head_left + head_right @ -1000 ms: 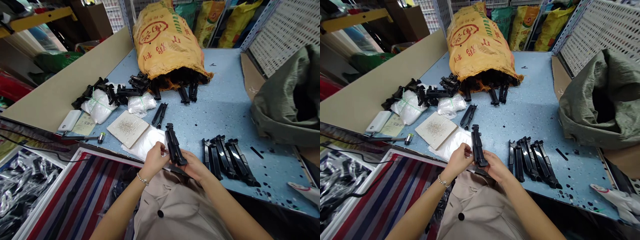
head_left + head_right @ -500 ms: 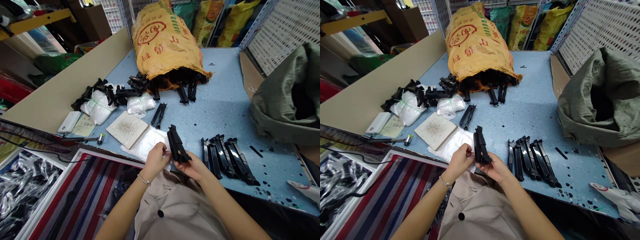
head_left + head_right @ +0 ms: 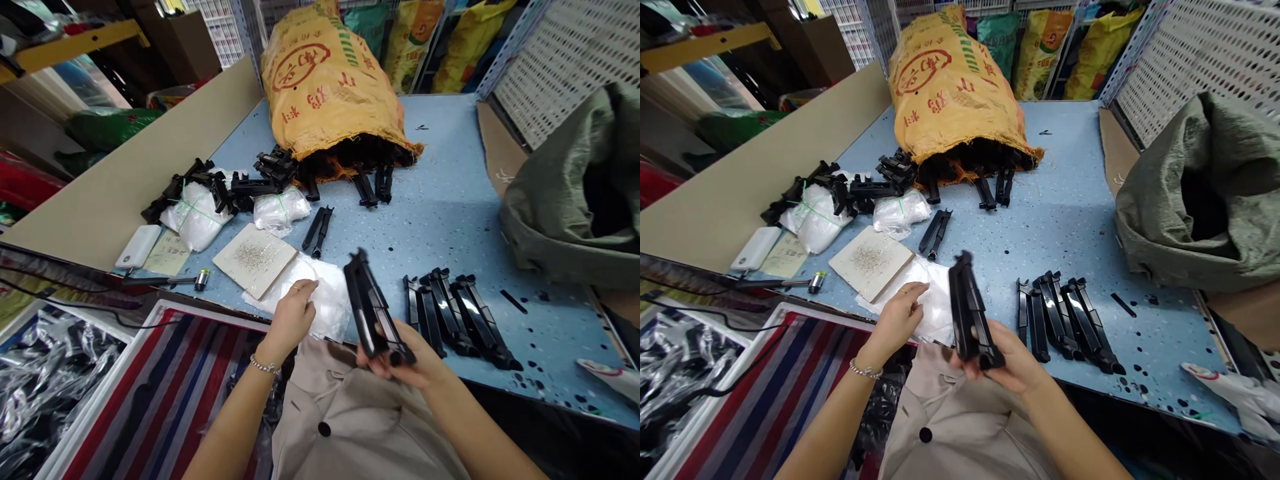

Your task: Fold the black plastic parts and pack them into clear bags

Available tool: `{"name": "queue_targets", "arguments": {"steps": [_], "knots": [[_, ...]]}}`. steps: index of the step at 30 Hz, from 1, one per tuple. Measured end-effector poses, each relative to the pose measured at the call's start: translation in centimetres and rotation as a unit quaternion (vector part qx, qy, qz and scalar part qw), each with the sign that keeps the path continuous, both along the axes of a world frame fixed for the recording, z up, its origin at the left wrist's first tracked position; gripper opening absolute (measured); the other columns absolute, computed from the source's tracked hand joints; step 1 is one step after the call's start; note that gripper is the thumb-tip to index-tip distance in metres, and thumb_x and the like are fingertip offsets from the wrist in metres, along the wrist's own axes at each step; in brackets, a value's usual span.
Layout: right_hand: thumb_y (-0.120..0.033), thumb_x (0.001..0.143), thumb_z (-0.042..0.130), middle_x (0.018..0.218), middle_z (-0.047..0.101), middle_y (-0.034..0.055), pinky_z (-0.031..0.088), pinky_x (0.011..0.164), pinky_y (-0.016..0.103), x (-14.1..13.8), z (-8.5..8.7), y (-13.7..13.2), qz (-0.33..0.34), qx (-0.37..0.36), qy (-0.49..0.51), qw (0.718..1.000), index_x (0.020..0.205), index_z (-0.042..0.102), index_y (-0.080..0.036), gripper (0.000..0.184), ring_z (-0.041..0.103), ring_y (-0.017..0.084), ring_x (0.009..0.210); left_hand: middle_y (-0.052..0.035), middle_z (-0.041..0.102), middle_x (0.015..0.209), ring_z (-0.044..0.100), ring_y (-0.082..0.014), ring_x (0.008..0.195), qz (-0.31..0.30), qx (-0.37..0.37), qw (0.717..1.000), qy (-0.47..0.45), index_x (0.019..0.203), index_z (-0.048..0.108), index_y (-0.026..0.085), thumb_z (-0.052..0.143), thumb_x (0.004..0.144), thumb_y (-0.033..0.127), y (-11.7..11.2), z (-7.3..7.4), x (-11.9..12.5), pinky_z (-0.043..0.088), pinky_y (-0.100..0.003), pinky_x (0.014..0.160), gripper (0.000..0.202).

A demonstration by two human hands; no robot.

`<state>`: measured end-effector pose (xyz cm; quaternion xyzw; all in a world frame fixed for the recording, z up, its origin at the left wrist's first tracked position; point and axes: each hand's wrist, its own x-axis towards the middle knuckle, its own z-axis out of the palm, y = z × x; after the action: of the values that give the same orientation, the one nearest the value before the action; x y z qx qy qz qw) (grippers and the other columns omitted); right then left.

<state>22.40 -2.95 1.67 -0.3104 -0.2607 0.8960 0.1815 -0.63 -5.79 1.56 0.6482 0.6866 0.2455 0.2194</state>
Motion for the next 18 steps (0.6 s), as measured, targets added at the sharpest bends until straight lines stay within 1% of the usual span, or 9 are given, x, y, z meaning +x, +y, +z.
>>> {"name": "queue_targets", "arguments": {"steps": [2, 4, 6, 8, 10, 12, 13, 15, 18], "knots": [[-0.043, 0.081, 0.062, 0.060, 0.066, 0.0072, 0.034, 0.035, 0.018, 0.5, -0.5, -0.8, 0.066, -0.070, 0.026, 0.995, 0.086, 0.066, -0.010, 0.033, 0.049, 0.008, 0.038, -0.0128, 0.050, 0.134, 0.061, -0.0190, 0.103, 0.007, 0.001, 0.999, -0.044, 0.130, 0.051, 0.017, 0.044, 0.078, 0.003, 0.0, -0.6, -0.3, 0.052, -0.033, 0.090, 0.054], [-0.044, 0.079, 0.063, 0.047, 0.056, 0.0001, 0.022, 0.031, 0.016, 0.3, -1.4, -1.3, 0.080, -0.120, 0.032, 0.989, 0.087, 0.067, -0.009, 0.037, 0.032, 0.004, 0.032, -0.0146, 0.044, 0.140, 0.057, -0.0213, 0.115, 0.011, 0.012, 0.999, -0.045, 0.138, 0.043, 0.019, 0.043, 0.077, 0.001, -0.4, -0.8, -0.6, 0.051, -0.035, 0.093, 0.063], [-0.046, 0.080, 0.060, 0.040, 0.045, -0.0048, 0.015, 0.032, 0.017, -0.7, -2.3, -1.3, 0.054, -0.093, 0.006, 0.994, 0.082, 0.067, -0.011, 0.036, 0.019, 0.003, 0.032, -0.0163, 0.036, 0.146, 0.054, -0.0228, 0.120, 0.009, 0.018, 1.000, -0.021, 0.145, 0.032, 0.021, 0.040, 0.078, 0.001, -1.3, -0.5, -0.2, 0.050, -0.037, 0.095, 0.070], [-0.045, 0.080, 0.058, 0.040, 0.042, -0.0052, 0.014, 0.034, 0.019, -2.0, -3.1, -0.9, 0.015, -0.023, -0.043, 0.999, 0.073, 0.065, -0.014, 0.032, 0.018, 0.004, 0.033, -0.0169, 0.031, 0.149, 0.051, -0.0241, 0.124, -0.033, 0.025, 0.999, -0.010, 0.149, 0.023, 0.022, 0.038, 0.080, 0.000, -2.3, 0.1, 0.9, 0.049, -0.039, 0.099, 0.074], [-0.041, 0.080, 0.058, 0.044, 0.048, -0.0035, 0.019, 0.036, 0.020, -3.5, -3.4, -0.5, -0.023, 0.027, -0.084, 0.996, 0.068, 0.062, -0.017, 0.027, 0.027, 0.006, 0.034, -0.0156, 0.029, 0.152, 0.042, -0.0245, 0.133, -0.112, 0.033, 0.993, -0.030, 0.151, 0.017, 0.022, 0.037, 0.079, -0.001, -3.1, 0.6, 2.6, 0.044, -0.040, 0.106, 0.077], [-0.039, 0.081, 0.059, 0.053, 0.056, -0.0017, 0.029, 0.042, 0.021, -4.5, -3.2, -0.3, -0.045, 0.113, -0.141, 0.982, 0.074, 0.063, -0.019, 0.022, 0.041, 0.009, 0.043, -0.0137, 0.030, 0.152, 0.036, -0.0231, 0.138, -0.166, 0.025, 0.983, -0.071, 0.151, 0.017, 0.023, 0.039, 0.080, 0.000, -3.6, 1.2, 3.9, 0.039, -0.039, 0.110, 0.078], [-0.038, 0.082, 0.058, 0.059, 0.061, -0.0008, 0.035, 0.047, 0.022, -4.7, -2.8, -0.4, -0.049, 0.182, -0.183, 0.965, 0.081, 0.065, -0.019, 0.019, 0.048, 0.012, 0.050, -0.0132, 0.033, 0.150, 0.037, -0.0226, 0.137, -0.171, 0.016, 0.981, -0.094, 0.150, 0.021, 0.023, 0.042, 0.081, 0.003, -3.8, 1.5, 4.2, 0.040, -0.039, 0.110, 0.075], [-0.035, 0.085, 0.057, 0.074, 0.067, 0.0013, 0.043, 0.059, 0.025, -4.5, -1.6, -0.7, -0.013, 0.327, -0.237, 0.914, 0.100, 0.065, -0.021, 0.022, 0.056, 0.015, 0.065, -0.0115, 0.047, 0.140, 0.047, -0.0218, 0.129, -0.150, -0.004, 0.980, -0.132, 0.142, 0.039, 0.024, 0.048, 0.084, 0.010, -4.5, 2.8, 4.0, 0.043, -0.037, 0.107, 0.060], [-0.028, 0.090, 0.051, 0.098, 0.070, 0.0047, 0.049, 0.073, 0.029, -1.9, 0.6, -0.4, 0.144, 0.460, -0.175, 0.859, 0.119, 0.061, -0.023, 0.031, 0.062, 0.018, 0.082, -0.0057, 0.063, 0.119, 0.059, -0.0202, 0.112, -0.095, -0.055, 0.983, -0.149, 0.120, 0.062, 0.030, 0.053, 0.087, 0.022, -7.2, 6.2, 1.5, 0.048, -0.032, 0.098, 0.036]]}}
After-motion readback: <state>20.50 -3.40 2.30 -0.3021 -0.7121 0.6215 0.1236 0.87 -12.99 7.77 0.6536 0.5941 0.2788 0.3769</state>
